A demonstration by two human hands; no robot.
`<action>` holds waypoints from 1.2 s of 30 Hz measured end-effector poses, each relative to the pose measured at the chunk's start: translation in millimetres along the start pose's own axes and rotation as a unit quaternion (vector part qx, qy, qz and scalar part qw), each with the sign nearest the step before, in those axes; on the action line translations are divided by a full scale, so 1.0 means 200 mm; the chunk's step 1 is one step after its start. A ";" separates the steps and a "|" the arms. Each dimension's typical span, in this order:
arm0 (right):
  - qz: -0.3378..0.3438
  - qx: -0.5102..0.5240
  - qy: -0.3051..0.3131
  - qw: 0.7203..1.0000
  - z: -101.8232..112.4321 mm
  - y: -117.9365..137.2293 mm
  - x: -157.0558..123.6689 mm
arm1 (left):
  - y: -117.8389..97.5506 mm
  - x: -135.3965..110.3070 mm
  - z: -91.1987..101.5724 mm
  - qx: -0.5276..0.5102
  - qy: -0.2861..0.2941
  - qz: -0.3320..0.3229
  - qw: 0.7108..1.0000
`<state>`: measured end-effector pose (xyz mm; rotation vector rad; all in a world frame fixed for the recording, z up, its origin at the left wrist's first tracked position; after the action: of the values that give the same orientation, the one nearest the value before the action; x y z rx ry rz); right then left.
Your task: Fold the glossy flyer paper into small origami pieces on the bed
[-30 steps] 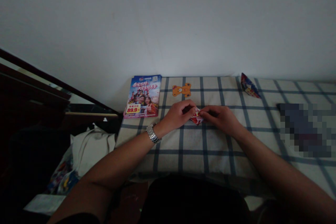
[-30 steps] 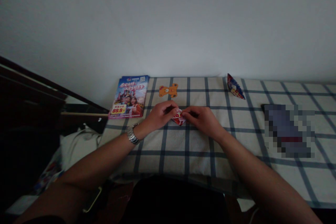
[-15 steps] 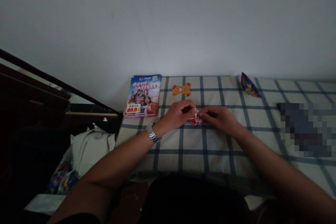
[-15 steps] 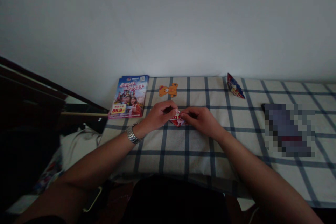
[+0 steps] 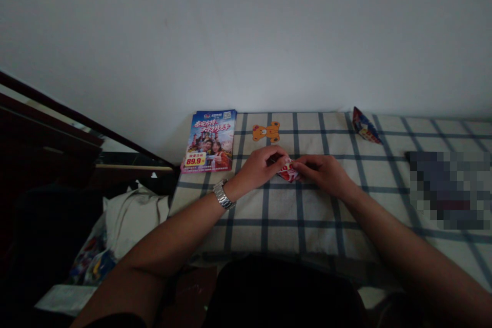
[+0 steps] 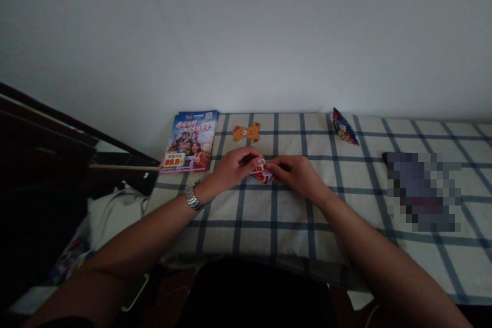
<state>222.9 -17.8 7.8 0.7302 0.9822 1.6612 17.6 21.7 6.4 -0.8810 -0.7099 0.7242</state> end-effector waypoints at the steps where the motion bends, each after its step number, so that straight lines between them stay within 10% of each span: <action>1: 0.000 -0.001 0.000 1.000 0.00 0.00 0.00 | 0.00 0.00 0.00 0.001 0.002 0.001 1.000; 36: -0.013 0.055 0.022 0.998 -0.02 0.00 0.00 | 0.01 0.00 0.01 -0.008 -0.009 0.010 1.000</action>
<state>220.2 -18.5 5.9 0.7534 1.1176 1.6156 16.8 23.7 5.6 -0.8985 -0.7243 0.7448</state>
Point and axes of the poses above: each hand's wrist, its own x-axis towards the middle knuckle, its own z-axis out of the back of the hand, y = z × x, the point moved 3 cm from there along x, towards the middle knuckle
